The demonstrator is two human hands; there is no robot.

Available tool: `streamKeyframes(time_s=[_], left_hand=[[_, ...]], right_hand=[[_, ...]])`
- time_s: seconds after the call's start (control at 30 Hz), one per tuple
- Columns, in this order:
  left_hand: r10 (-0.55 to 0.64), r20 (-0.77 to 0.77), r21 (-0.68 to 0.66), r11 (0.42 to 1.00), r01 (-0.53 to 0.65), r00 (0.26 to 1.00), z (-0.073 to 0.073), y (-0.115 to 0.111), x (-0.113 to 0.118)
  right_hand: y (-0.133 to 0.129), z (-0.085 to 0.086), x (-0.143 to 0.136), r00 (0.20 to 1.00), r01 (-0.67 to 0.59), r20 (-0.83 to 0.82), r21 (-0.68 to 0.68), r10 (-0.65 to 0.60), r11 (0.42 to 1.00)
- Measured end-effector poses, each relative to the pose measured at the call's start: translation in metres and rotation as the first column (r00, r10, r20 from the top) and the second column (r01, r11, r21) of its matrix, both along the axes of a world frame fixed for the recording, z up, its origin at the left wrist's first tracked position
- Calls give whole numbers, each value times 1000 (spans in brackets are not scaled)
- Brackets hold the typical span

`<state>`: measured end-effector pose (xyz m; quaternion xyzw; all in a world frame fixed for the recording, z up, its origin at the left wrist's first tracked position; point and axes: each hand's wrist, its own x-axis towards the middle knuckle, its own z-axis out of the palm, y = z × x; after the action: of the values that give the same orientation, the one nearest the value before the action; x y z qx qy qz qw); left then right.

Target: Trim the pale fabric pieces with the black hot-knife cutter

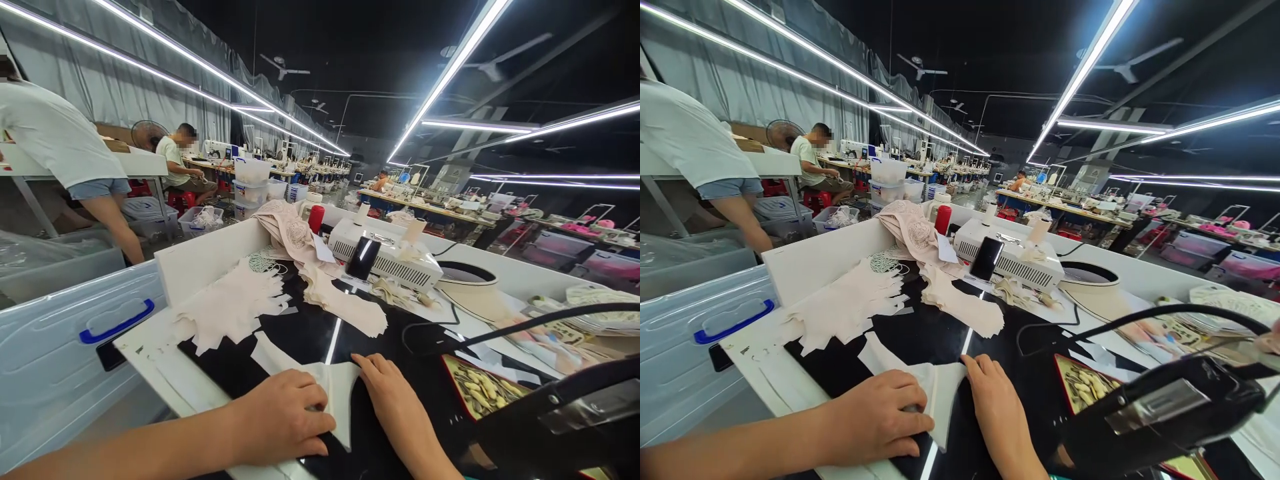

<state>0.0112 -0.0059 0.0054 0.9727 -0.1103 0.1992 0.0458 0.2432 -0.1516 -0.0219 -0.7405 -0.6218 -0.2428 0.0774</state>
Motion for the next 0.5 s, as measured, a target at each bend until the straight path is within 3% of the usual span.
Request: streamKeyframes(time_s=[0.3, 0.4, 0.5], left_hand=[[-25, 101, -10, 1000, 26, 995, -10, -3, -5], [-27, 117, -14, 999, 29, 993, -12, -2, -5], [-26, 137, -7, 1000, 27, 990, -13, -2, -5]], right_hand=[[13, 9, 9, 967, 75, 232, 149, -109, 986], [9, 18, 0, 964, -20, 262, 229, -42, 973], [-11, 37, -14, 961, -198, 241, 262, 135, 945]])
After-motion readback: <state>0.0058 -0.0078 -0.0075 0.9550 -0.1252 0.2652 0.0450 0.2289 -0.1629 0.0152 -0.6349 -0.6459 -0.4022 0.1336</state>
